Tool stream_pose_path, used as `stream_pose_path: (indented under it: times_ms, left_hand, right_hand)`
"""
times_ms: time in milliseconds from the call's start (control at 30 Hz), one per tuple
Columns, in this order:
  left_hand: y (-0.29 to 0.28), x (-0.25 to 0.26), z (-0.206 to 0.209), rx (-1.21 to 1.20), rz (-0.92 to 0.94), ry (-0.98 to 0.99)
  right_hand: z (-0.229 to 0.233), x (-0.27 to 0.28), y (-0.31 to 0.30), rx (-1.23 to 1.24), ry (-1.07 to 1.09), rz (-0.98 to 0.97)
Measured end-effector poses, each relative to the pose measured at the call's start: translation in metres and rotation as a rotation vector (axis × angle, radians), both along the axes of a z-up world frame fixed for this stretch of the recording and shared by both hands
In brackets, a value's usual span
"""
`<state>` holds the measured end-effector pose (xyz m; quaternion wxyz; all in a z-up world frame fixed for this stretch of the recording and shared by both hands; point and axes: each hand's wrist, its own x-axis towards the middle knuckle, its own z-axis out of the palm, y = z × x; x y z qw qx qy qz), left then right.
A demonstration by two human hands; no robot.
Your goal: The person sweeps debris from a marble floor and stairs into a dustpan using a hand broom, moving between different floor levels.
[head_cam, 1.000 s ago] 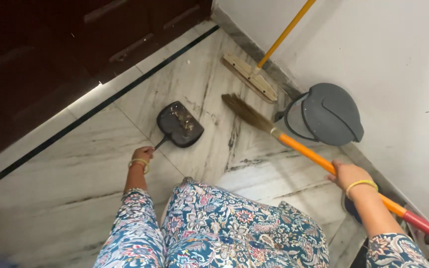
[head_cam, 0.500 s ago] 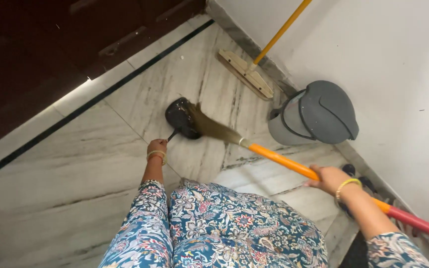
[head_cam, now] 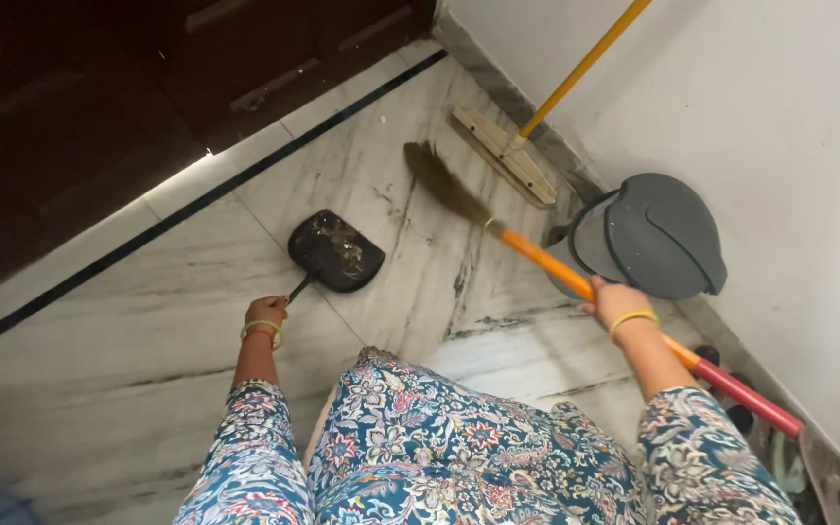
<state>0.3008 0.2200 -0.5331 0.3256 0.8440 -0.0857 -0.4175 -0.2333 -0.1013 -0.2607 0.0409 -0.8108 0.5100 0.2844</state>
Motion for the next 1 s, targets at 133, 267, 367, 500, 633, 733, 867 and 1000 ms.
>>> stream_pose_path:
  times_ms: [133, 267, 367, 500, 633, 733, 867, 1000]
  left_hand:
    - [-0.025, -0.007, -0.007, 0.000, -0.040, -0.067]
    - [-0.061, -0.015, -0.020, 0.054, -0.089, -0.131]
    - [-0.065, -0.018, -0.028, -0.018, -0.031, -0.101]
    - [-0.047, -0.013, -0.025, -0.079, -0.039, -0.020]
    - [-0.002, 0.000, -0.009, -0.153, -0.014, 0.012]
    - [0.029, 0.014, 0.003, -0.084, -0.053, -0.027]
    - [0.035, 0.019, 0.007, 0.010, -0.123, -0.141]
    - [0.008, 0.004, -0.006, 0.007, -0.069, -0.089]
  right_hand:
    - [-0.003, 0.007, 0.028, 0.133, 0.097, 0.098]
    - [0.045, -0.018, 0.040, 0.164, 0.035, 0.088]
    - [0.084, -0.039, 0.038, 0.066, 0.094, 0.079]
    - [0.111, -0.052, 0.028, 0.031, 0.183, -0.052]
    - [0.093, -0.058, 0.026, 0.017, 0.241, -0.044]
    - [0.059, -0.048, 0.037, 0.129, 0.216, 0.045]
    - [0.034, -0.014, 0.060, 0.288, 0.162, 0.069]
    - [0.061, -0.017, 0.047, 0.244, 0.027, 0.071]
